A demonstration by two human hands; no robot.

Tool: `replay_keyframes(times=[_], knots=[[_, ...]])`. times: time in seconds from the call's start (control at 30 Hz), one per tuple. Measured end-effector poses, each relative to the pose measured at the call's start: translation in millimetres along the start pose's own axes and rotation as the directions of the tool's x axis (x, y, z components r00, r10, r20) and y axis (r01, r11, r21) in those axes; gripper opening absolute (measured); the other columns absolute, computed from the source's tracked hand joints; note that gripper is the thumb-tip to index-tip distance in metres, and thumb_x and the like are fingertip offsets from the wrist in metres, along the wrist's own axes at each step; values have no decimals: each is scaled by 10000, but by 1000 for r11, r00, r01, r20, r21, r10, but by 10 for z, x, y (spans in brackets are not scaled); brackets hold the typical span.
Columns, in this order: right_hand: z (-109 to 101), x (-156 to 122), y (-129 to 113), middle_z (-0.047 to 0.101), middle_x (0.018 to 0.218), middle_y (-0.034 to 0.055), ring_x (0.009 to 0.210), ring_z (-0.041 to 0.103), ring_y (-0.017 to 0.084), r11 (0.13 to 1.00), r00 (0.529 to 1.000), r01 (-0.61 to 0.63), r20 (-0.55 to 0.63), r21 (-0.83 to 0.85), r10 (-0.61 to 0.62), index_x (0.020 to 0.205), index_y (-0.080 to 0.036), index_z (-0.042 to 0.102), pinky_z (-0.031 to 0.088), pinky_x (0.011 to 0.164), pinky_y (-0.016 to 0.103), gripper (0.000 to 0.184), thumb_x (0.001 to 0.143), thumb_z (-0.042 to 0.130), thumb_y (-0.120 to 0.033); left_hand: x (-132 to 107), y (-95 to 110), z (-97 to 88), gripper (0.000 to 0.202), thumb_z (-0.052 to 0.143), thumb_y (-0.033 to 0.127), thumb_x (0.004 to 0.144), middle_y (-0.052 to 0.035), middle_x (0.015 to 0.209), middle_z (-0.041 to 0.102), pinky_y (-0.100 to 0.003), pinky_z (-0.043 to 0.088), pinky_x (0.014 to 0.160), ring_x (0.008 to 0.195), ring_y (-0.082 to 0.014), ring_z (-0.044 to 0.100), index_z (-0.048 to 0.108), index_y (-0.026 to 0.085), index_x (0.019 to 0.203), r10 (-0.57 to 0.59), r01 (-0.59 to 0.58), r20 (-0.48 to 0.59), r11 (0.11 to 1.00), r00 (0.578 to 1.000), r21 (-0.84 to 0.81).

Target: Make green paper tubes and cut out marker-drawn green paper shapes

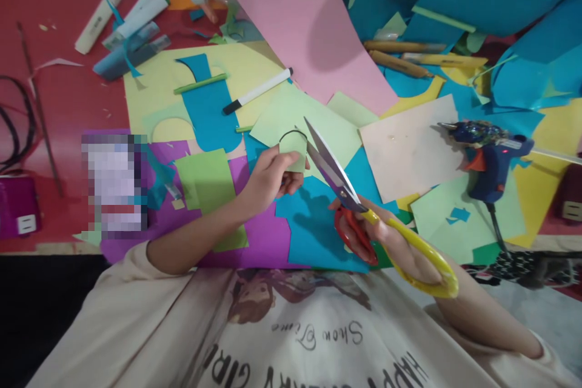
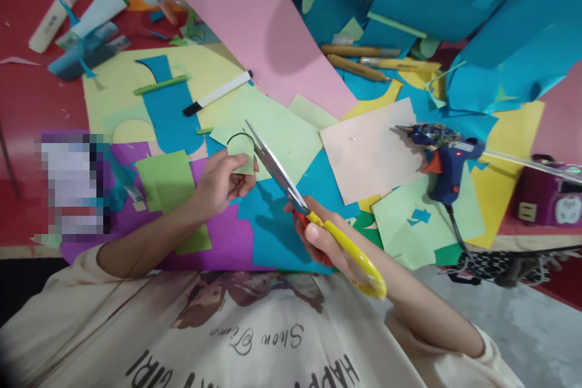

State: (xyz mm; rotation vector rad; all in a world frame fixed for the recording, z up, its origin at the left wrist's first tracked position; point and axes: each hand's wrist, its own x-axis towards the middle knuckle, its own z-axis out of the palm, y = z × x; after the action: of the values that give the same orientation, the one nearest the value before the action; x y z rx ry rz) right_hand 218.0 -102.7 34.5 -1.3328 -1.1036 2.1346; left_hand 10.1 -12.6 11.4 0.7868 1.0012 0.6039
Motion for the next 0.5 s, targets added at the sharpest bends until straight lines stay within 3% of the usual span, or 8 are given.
replay_keyframes(times=[0.17,0.33,0.5], knots=[[62,80,-4,460,619,-39,424,360,96,992,1000,4,2,129,-5,1195,-236,479,290,381,273,660,815,399,-769,-4,5,19,175,425,286,796,63,393,462,-160,234,326,314,-50,350,504,179,682,-7,8,-11,998,1000,58],[101,116,-99,453,585,-56,406,372,92,996,1000,1,-13,94,0,1139,-225,485,301,366,261,675,772,452,-790,-22,-10,22,173,440,326,781,69,397,465,-157,230,323,319,-49,351,504,185,704,6,-3,-25,995,1000,98],[90,140,-29,480,584,-64,381,369,80,995,999,32,1,94,-33,1157,-214,464,297,349,244,700,786,401,-804,-46,5,39,180,457,349,747,68,375,430,-158,215,322,331,-53,366,459,196,653,-8,16,-69,992,998,122]])
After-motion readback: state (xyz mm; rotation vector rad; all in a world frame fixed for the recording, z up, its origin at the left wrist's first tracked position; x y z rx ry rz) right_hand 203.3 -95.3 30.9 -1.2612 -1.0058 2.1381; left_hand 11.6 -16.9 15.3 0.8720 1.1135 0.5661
